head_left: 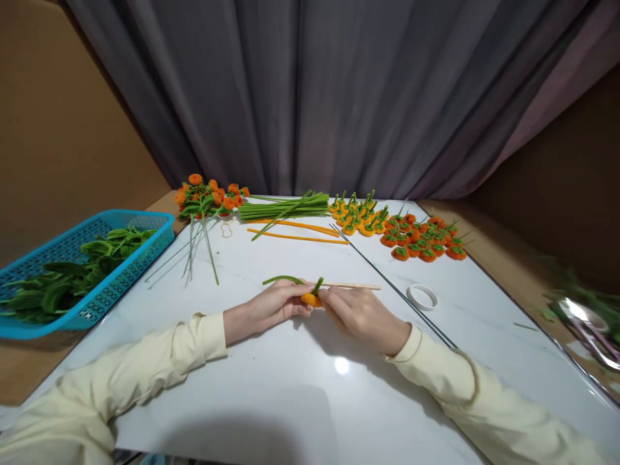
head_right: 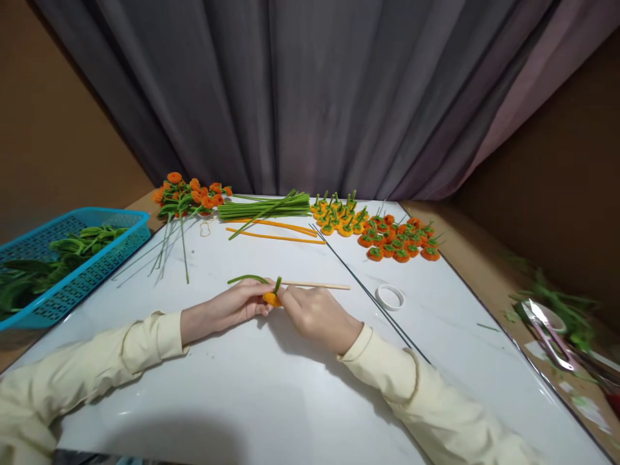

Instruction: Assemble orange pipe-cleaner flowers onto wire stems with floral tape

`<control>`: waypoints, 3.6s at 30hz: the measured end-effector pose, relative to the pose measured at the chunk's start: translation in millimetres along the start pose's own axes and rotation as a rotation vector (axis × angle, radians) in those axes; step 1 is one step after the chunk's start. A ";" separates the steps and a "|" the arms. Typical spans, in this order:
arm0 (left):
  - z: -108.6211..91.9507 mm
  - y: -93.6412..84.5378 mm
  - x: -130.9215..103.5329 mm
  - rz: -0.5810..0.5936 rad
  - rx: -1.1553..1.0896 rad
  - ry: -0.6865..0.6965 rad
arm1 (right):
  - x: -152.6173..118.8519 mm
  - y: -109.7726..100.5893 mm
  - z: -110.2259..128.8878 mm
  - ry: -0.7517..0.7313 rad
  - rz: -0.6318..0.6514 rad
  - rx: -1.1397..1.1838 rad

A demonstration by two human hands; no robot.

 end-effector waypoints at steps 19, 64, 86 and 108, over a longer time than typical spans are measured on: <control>-27.8 4.4 -26.0 -0.252 0.934 0.665 | -18.1 11.6 -41.5 0.737 -0.129 0.803; -13.1 -1.4 -9.1 -0.156 0.676 0.327 | -22.6 34.7 -38.6 1.123 -0.035 1.243; -12.5 -8.3 -5.4 -0.189 0.387 0.247 | -32.5 29.3 -42.4 1.115 -0.253 1.065; -11.2 -25.9 6.4 -0.062 0.105 0.069 | -25.7 29.5 -52.4 0.427 0.195 -0.052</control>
Point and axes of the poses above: each hand's wrist, its own x-axis towards the middle knuckle, its own y-axis out of the palm, z = x × y, the point moved 6 cm from there along x, towards the middle knuckle, and after that the axes turned 6 degrees about x, right-handed, at the moved point
